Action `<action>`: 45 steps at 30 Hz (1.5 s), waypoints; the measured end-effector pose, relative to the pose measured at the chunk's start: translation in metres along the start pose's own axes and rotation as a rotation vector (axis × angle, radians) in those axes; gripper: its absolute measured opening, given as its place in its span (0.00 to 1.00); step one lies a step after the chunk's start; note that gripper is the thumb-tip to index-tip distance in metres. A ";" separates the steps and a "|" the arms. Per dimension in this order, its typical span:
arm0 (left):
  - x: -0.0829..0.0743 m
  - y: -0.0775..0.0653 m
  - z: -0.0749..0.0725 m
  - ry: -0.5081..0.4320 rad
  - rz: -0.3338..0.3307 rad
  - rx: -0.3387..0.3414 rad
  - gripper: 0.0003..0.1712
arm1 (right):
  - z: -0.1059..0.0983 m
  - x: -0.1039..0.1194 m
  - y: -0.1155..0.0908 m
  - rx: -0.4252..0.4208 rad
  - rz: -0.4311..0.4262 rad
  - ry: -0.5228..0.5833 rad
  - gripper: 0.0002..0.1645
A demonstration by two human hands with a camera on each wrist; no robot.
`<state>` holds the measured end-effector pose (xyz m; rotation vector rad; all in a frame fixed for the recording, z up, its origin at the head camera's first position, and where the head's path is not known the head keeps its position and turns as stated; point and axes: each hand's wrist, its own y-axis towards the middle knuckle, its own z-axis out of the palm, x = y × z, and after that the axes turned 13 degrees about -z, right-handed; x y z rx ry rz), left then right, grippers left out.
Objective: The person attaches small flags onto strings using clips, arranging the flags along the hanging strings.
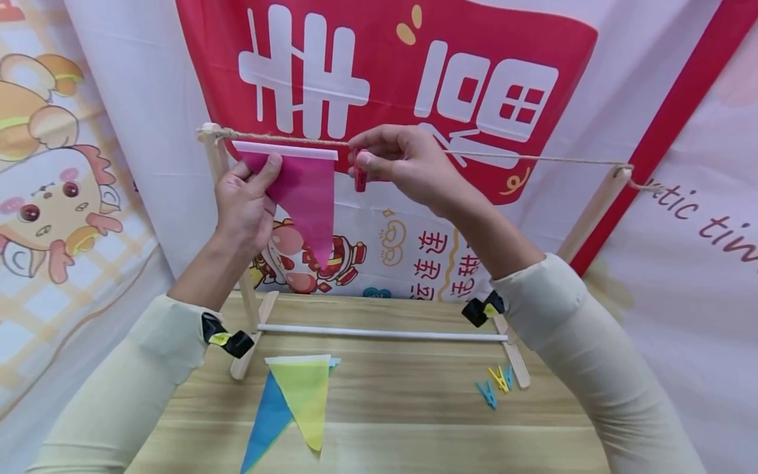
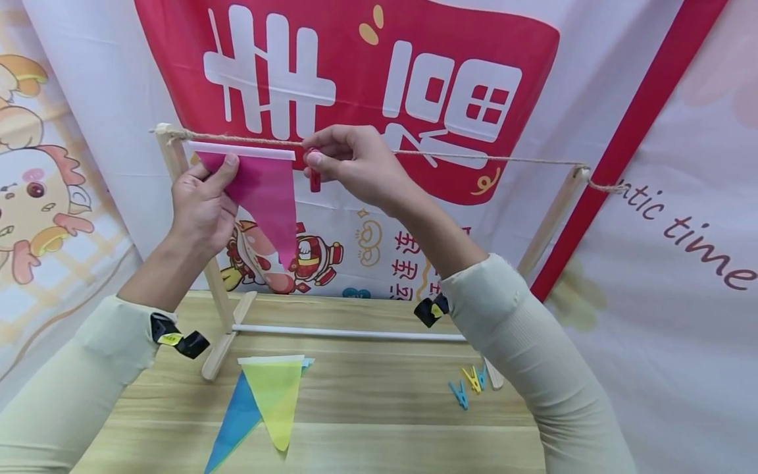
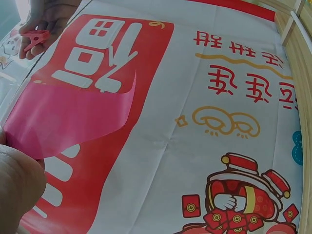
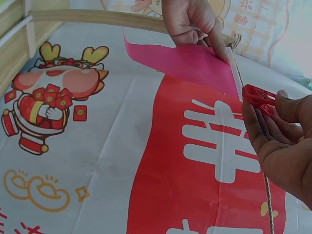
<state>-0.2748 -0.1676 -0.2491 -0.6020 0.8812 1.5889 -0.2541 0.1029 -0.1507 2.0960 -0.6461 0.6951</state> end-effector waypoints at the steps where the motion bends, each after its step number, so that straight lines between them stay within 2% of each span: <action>1: 0.000 0.000 0.000 -0.011 -0.001 -0.001 0.30 | 0.001 0.000 0.001 0.001 -0.005 0.003 0.20; 7: 0.001 0.002 0.002 -0.046 -0.014 -0.015 0.27 | 0.003 0.005 0.010 -0.013 -0.015 0.023 0.19; 9: 0.002 0.003 0.002 -0.027 -0.010 -0.016 0.27 | 0.004 0.007 0.013 -0.019 -0.023 0.029 0.19; 18: 0.005 0.003 0.002 -0.005 0.001 -0.015 0.34 | 0.015 0.012 0.029 -0.055 -0.092 0.022 0.18; 28: 0.004 0.006 0.004 -0.027 -0.003 -0.017 0.33 | 0.025 0.012 0.045 -0.231 -0.194 0.043 0.15; 36: 0.002 0.007 0.006 -0.009 -0.010 -0.009 0.29 | 0.033 0.012 0.059 -0.373 -0.194 0.058 0.11; 45: -0.001 0.007 0.005 -0.025 -0.008 -0.006 0.27 | 0.049 0.014 0.073 -0.367 -0.169 0.018 0.10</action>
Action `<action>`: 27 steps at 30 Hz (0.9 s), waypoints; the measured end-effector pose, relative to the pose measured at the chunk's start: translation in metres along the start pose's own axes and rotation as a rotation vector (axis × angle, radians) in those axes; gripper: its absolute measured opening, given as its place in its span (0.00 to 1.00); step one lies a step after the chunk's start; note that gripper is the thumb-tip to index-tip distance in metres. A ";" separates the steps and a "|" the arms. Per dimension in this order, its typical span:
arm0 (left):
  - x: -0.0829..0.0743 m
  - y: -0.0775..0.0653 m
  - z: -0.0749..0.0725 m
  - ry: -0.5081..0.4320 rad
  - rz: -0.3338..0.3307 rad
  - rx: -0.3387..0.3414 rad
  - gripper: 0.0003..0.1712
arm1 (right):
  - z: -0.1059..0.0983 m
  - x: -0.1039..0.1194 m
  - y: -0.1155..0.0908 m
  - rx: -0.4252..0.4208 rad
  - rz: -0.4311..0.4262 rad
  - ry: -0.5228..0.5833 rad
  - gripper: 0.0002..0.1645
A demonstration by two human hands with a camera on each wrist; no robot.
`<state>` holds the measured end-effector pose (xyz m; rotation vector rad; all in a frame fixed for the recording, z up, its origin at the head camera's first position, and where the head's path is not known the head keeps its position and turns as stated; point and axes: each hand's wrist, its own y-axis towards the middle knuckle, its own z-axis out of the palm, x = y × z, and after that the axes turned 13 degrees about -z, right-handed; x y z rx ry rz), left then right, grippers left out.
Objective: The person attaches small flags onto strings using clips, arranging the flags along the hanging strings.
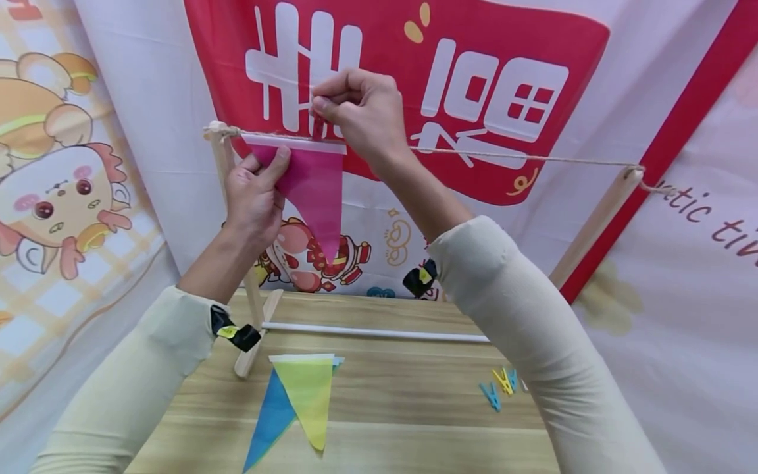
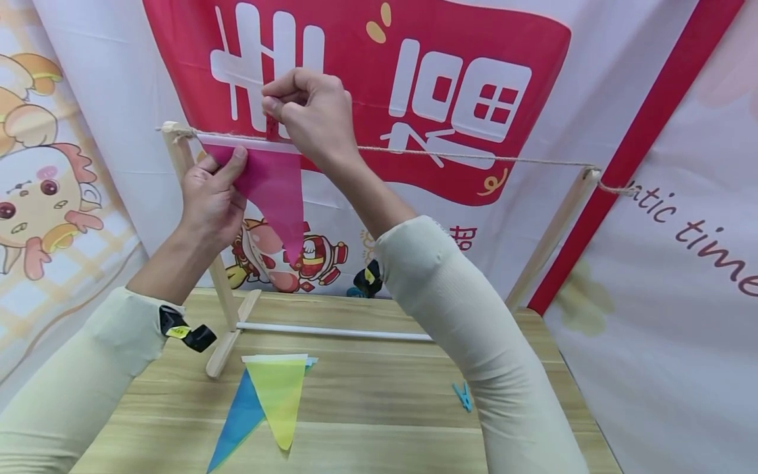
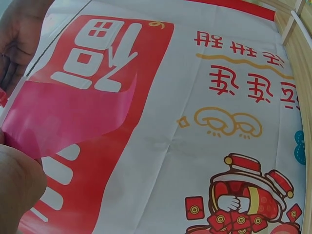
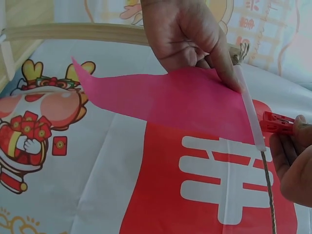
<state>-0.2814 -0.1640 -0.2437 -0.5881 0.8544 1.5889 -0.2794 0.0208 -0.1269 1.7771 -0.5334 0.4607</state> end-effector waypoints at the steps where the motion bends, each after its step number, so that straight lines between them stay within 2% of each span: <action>1: 0.000 0.000 0.000 0.001 -0.002 0.001 0.28 | 0.002 0.000 0.000 0.005 0.001 -0.009 0.10; 8: 0.001 0.002 0.002 0.021 -0.003 0.015 0.35 | 0.008 -0.002 0.002 0.043 0.017 -0.048 0.10; 27: 0.002 0.007 0.002 -0.011 -0.005 0.003 0.30 | 0.019 -0.004 0.010 0.192 0.007 -0.105 0.09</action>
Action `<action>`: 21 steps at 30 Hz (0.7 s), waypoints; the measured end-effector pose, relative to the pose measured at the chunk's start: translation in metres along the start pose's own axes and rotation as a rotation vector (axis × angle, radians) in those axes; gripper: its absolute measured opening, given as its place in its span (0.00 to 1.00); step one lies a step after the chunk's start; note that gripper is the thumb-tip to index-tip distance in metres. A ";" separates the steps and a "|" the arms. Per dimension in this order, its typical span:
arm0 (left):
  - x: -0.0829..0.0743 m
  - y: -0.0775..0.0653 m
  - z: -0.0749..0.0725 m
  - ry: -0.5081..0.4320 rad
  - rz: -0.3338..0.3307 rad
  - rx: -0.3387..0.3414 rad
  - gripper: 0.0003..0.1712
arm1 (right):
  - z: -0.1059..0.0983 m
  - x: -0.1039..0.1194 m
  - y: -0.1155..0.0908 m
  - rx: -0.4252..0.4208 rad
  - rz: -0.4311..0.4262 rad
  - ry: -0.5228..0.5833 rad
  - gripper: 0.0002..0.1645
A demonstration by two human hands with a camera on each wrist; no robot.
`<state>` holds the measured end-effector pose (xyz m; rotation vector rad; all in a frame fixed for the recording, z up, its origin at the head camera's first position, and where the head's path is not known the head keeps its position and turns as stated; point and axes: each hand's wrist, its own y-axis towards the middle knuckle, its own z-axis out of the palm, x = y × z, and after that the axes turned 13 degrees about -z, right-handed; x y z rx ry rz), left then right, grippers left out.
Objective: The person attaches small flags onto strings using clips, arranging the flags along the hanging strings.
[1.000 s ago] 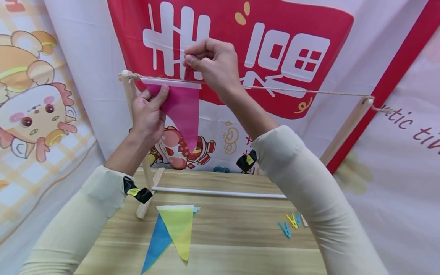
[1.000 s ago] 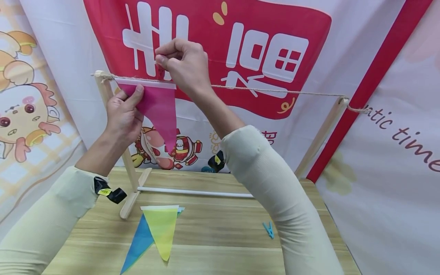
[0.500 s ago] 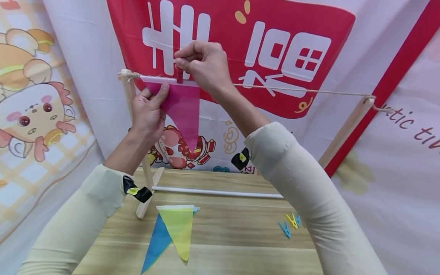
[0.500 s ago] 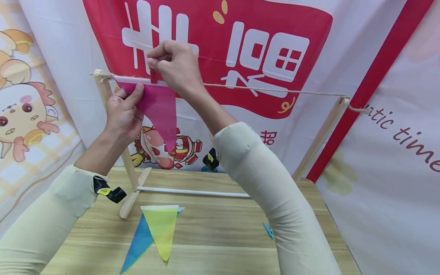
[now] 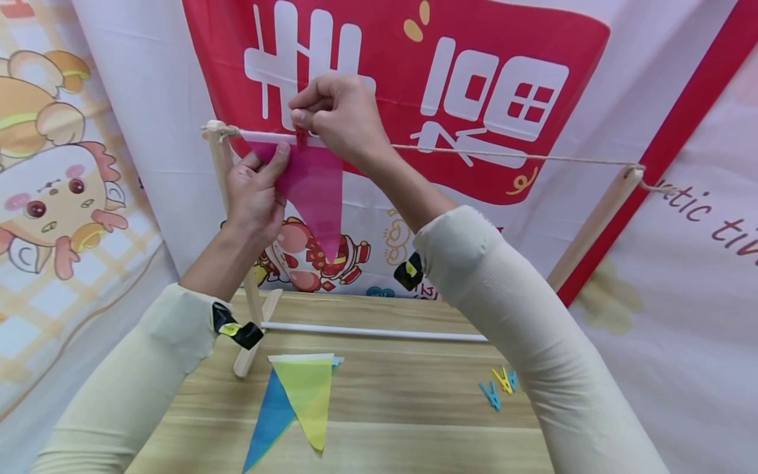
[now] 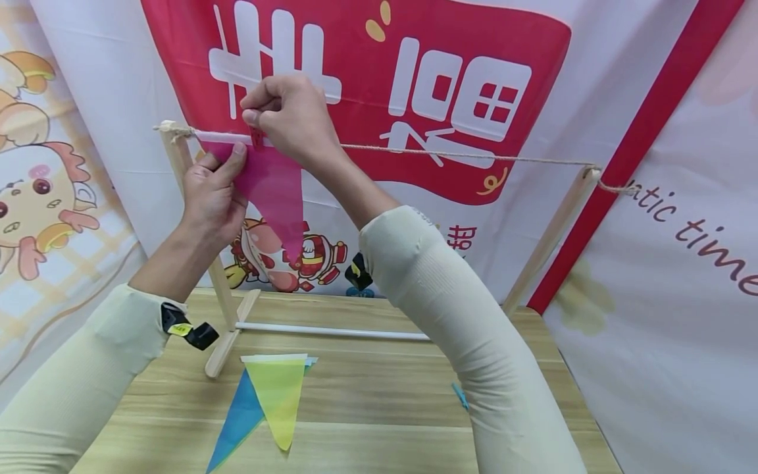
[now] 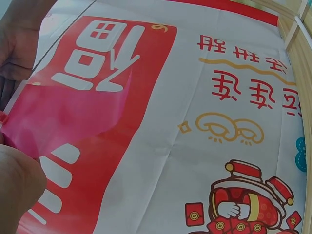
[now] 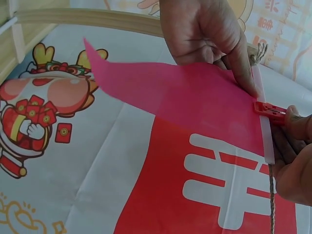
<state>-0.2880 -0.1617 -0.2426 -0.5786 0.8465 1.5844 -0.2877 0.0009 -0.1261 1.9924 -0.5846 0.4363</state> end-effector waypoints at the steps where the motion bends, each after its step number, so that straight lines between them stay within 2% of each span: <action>1: 0.000 0.000 0.000 0.007 0.001 -0.002 0.29 | 0.000 0.000 0.000 0.007 0.003 -0.006 0.09; 5: 0.000 -0.002 0.002 0.025 0.003 -0.011 0.28 | -0.001 0.001 0.001 0.043 0.006 -0.041 0.12; 12: 0.000 -0.002 0.003 0.002 0.000 -0.019 0.27 | -0.004 0.003 0.003 0.121 0.062 -0.113 0.18; 21: 0.002 -0.001 0.003 -0.024 0.005 -0.012 0.26 | -0.005 0.001 0.003 0.165 0.067 -0.122 0.22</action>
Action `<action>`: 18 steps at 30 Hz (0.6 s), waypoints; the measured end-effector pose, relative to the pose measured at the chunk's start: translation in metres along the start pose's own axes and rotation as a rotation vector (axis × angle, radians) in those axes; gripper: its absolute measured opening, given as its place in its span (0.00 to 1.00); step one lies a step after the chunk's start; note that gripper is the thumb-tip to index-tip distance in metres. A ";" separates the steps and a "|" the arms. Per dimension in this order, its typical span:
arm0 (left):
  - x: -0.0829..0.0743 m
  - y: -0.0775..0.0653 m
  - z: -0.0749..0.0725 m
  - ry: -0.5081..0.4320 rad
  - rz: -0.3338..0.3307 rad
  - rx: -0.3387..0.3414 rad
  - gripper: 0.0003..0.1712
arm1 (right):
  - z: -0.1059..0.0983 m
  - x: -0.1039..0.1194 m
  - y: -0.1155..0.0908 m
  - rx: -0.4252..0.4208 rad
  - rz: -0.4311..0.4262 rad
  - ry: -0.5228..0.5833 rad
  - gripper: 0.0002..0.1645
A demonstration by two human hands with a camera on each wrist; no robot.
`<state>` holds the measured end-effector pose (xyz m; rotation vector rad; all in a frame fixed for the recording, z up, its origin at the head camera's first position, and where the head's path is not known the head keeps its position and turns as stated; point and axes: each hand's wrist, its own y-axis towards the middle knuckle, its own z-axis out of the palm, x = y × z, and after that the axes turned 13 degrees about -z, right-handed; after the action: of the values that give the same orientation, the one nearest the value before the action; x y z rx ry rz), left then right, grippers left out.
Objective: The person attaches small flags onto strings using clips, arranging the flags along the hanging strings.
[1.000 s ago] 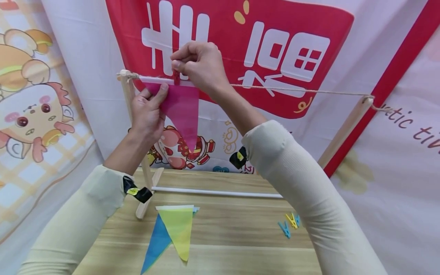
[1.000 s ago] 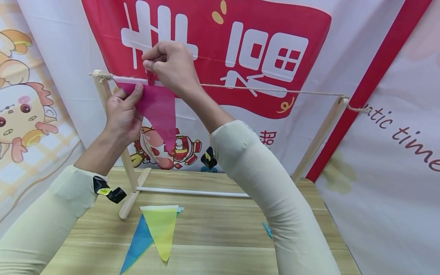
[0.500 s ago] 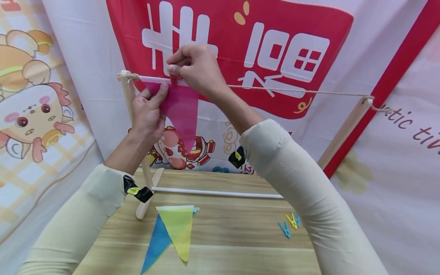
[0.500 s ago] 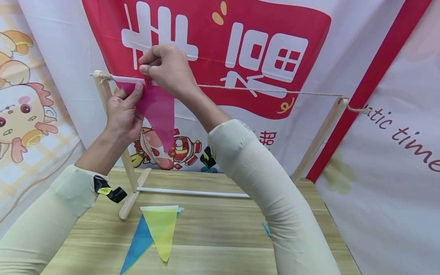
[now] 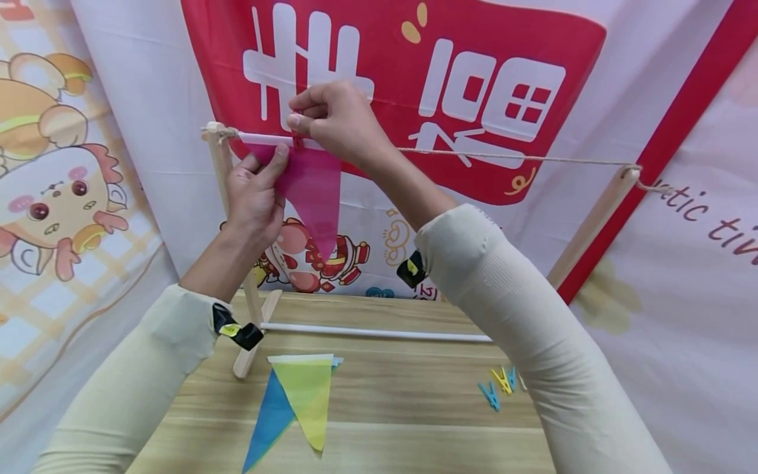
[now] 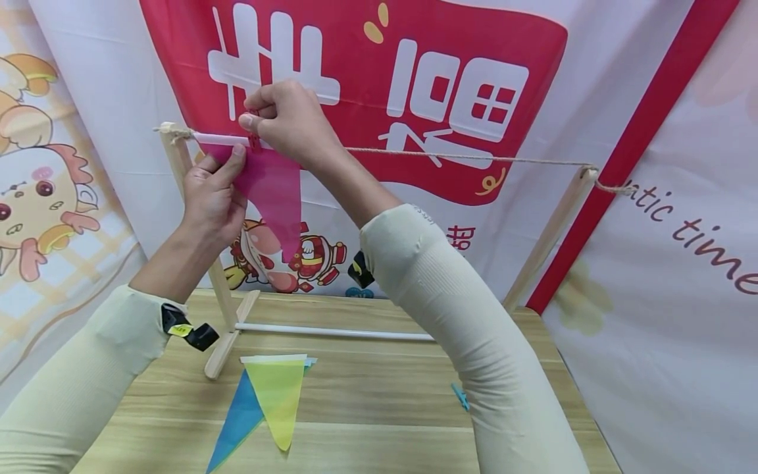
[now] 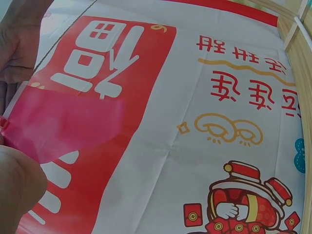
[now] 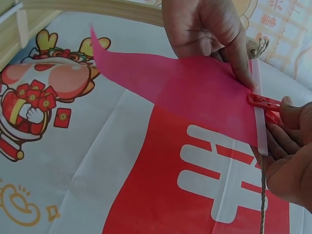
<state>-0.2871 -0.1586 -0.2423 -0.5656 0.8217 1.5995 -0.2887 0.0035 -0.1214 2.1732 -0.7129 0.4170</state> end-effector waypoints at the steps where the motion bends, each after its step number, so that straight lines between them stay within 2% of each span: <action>1: 0.000 0.000 0.000 0.000 -0.001 0.001 0.27 | 0.000 0.000 0.000 0.003 -0.002 -0.002 0.22; 13: 0.001 -0.001 0.001 0.007 0.023 0.009 0.28 | -0.003 -0.003 -0.004 0.004 0.014 0.012 0.27; 18: 0.001 0.000 -0.001 -0.023 0.040 0.013 0.27 | -0.004 -0.005 -0.005 -0.003 0.003 0.017 0.26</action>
<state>-0.2878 -0.1583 -0.2436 -0.5238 0.8305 1.6330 -0.2893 0.0108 -0.1244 2.1639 -0.7072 0.4353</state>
